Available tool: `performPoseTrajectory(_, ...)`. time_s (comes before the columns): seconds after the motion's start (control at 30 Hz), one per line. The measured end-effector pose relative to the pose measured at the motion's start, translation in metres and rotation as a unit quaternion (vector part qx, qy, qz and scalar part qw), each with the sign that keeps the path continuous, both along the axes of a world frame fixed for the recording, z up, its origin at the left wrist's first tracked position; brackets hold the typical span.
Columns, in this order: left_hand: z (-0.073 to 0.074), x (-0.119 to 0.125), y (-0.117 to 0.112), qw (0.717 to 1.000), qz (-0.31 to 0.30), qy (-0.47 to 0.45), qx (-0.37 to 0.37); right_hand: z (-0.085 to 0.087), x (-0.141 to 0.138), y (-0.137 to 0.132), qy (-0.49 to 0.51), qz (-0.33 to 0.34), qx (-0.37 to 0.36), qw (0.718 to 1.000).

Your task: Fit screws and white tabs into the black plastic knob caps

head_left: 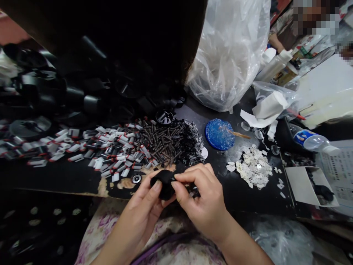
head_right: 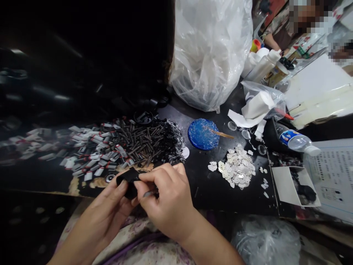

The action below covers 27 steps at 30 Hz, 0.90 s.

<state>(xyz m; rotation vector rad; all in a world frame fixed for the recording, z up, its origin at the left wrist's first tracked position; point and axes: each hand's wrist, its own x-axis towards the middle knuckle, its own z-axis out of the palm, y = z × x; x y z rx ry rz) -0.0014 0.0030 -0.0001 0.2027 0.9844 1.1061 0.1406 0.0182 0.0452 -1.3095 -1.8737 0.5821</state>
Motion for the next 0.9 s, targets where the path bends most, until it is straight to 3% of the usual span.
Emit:
performPoseTrajectory(0.13, 0.0, -0.003, 0.002, 0.998, -0.039, -0.039, -0.02, 0.005, 0.004, 0.002, -0.007, 0.042, -0.015, 0.999)
performPoseTrajectory(0.37, -0.002, -0.003, 0.004, 0.995, -0.064, -0.073, -0.027, 0.016, 0.013, 0.005, -0.151, 0.088, -0.002, 0.985)
performPoseTrajectory(0.5, -0.004, -0.007, 0.009, 0.997, -0.06, -0.041, -0.019, 0.018, 0.014, 0.008, -0.156, 0.07, -0.104, 0.98)
performPoseTrajectory(0.63, -0.004, -0.014, 0.012, 1.0, -0.017, 0.008, -0.023, 0.014, 0.015, 0.008, -0.186, 0.089, -0.216, 0.954)
performPoseTrajectory(0.9, -0.011, -0.017, 0.009, 1.0, -0.027, 0.016, 0.002, 0.021, 0.024, 0.009, -0.113, 0.139, -0.253, 0.951)
